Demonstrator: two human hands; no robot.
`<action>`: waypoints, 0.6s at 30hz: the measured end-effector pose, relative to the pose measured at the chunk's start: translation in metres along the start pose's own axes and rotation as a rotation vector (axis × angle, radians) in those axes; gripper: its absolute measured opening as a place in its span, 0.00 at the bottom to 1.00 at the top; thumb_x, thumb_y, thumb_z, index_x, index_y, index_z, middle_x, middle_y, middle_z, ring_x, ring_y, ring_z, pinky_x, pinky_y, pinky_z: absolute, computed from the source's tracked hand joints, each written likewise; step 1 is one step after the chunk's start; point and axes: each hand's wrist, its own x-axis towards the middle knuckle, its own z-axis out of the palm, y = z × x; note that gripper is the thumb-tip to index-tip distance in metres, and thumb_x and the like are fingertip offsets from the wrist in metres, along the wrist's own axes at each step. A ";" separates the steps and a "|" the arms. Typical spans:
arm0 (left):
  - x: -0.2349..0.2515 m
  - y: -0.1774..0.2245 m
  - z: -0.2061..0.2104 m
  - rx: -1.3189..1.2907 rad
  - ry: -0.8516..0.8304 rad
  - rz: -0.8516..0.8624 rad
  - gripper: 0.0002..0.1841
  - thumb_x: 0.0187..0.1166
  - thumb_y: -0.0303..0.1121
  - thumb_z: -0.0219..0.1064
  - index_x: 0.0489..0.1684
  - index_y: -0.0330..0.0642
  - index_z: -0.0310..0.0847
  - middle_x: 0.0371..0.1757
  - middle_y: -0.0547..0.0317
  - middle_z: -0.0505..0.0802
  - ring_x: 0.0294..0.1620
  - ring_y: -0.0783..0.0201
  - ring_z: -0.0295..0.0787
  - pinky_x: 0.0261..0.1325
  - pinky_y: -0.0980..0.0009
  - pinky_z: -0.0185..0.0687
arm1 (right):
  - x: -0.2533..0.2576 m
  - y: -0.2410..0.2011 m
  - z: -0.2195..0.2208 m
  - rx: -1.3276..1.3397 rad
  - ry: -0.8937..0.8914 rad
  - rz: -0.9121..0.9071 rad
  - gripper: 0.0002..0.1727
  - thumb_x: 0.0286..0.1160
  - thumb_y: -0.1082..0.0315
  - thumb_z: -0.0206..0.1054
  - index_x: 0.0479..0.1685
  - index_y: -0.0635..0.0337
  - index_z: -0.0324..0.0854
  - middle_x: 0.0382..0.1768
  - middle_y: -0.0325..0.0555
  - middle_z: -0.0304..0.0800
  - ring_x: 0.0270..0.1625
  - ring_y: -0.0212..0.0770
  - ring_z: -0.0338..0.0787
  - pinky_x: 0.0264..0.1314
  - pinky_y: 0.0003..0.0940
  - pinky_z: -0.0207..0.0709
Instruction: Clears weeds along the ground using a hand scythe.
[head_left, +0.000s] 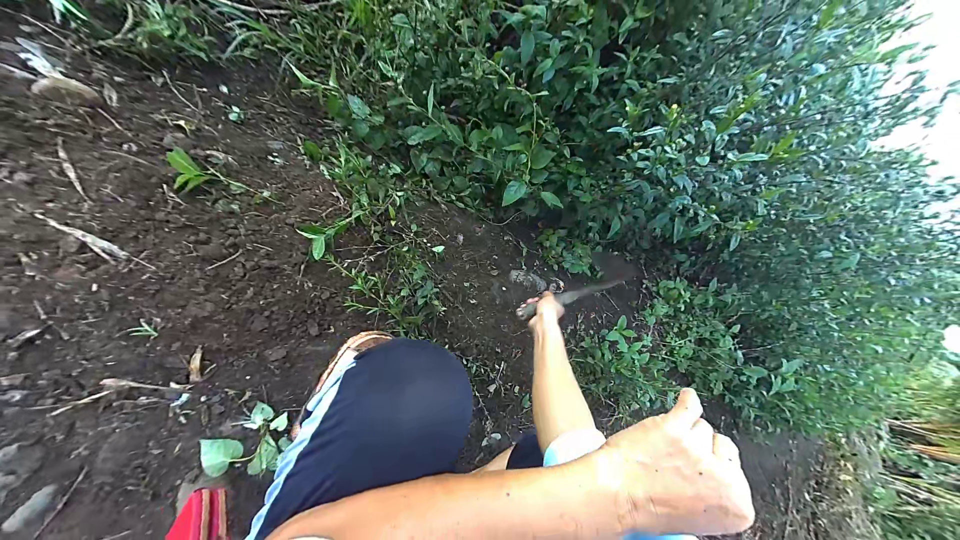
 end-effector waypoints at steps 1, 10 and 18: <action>0.000 -0.001 0.002 0.002 -0.035 0.015 0.15 0.82 0.25 0.60 0.26 0.42 0.91 0.28 0.55 0.92 0.32 0.56 0.91 0.66 0.47 0.79 | -0.004 0.017 -0.001 -0.073 -0.066 0.074 0.13 0.93 0.61 0.50 0.56 0.64 0.68 0.27 0.45 0.73 0.20 0.39 0.77 0.26 0.36 0.80; 0.000 0.006 -0.001 0.019 -0.049 0.016 0.15 0.81 0.21 0.58 0.29 0.41 0.91 0.33 0.54 0.93 0.36 0.56 0.93 0.66 0.50 0.81 | 0.004 -0.009 -0.071 -0.144 -0.004 -0.026 0.10 0.91 0.64 0.58 0.47 0.64 0.69 0.18 0.40 0.74 0.12 0.33 0.77 0.16 0.29 0.80; 0.000 0.001 0.004 0.045 -0.112 0.013 0.14 0.79 0.20 0.59 0.30 0.39 0.92 0.37 0.51 0.93 0.39 0.54 0.94 0.63 0.48 0.82 | -0.009 0.045 0.004 -0.041 -0.242 0.234 0.11 0.93 0.59 0.49 0.44 0.56 0.67 0.19 0.39 0.73 0.15 0.33 0.76 0.18 0.28 0.77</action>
